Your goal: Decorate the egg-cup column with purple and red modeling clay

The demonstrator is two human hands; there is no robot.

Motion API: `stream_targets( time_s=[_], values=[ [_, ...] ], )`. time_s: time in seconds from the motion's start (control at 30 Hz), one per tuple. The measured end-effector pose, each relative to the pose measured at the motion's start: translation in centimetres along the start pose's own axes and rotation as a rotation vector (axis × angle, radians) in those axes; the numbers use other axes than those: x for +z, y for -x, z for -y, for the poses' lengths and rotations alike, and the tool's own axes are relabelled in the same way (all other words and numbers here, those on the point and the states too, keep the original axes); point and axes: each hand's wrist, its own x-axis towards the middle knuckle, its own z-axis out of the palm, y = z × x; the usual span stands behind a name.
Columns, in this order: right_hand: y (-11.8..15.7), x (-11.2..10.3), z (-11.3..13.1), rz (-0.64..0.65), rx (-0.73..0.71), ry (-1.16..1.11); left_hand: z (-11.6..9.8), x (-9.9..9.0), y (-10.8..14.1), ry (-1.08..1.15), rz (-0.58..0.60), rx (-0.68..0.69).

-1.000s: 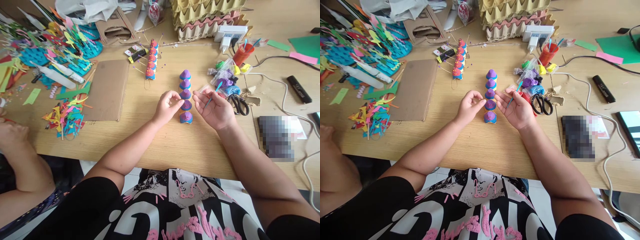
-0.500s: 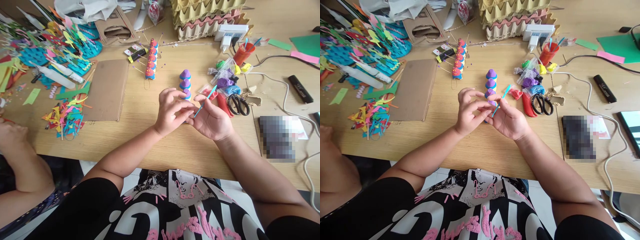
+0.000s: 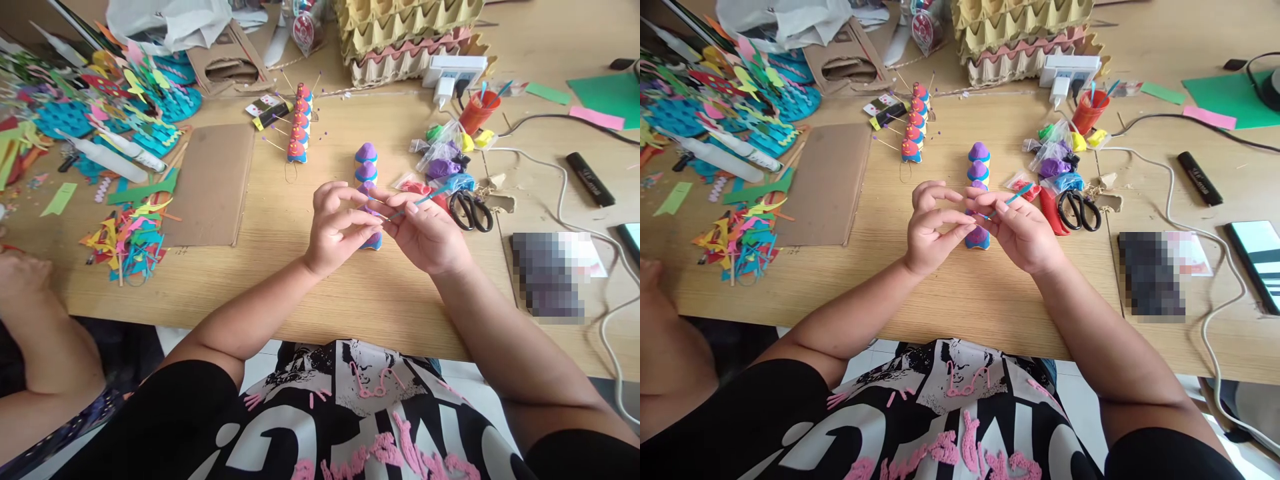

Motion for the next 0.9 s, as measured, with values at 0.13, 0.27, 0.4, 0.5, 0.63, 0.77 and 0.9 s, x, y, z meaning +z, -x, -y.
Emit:
stream_targets(
  time_s=[0.13, 0.27, 0.4, 0.5, 0.63, 0.77, 0.9],
  values=[
    [-0.3, -0.6, -0.3, -0.042, 0.028, -0.042, 0.1, 0.4, 0.0, 0.080, -0.112, 0.040],
    [0.0, -0.3, -0.4, 0.093, 0.147, -0.004, 0.0, 0.5, 0.0, 0.111, -0.150, 0.088],
    [0.3, -0.1, -0.5, 0.049, 0.205, 0.042, -0.2, 0.4, 0.0, 0.060, -0.092, 0.062],
    [0.2, -0.1, -0.7, -0.001, 0.217, 0.039, -0.4, 0.1, -0.1, 0.031, -0.025, -0.007],
    [-0.3, -0.5, -0.8, -0.119, 0.136, 0.136, 0.4, 0.1, -0.6, 0.053, 0.069, -0.084],
    [-1.1, -1.4, -0.8, -0.321, -0.065, 0.617, 2.5, 0.9, -0.6, 0.105, 0.149, -0.266],
    [-2.0, -2.4, -1.3, -0.326, -0.105, 0.928, 3.4, 1.9, -0.2, 0.255, 0.211, -0.403]
  ],
)
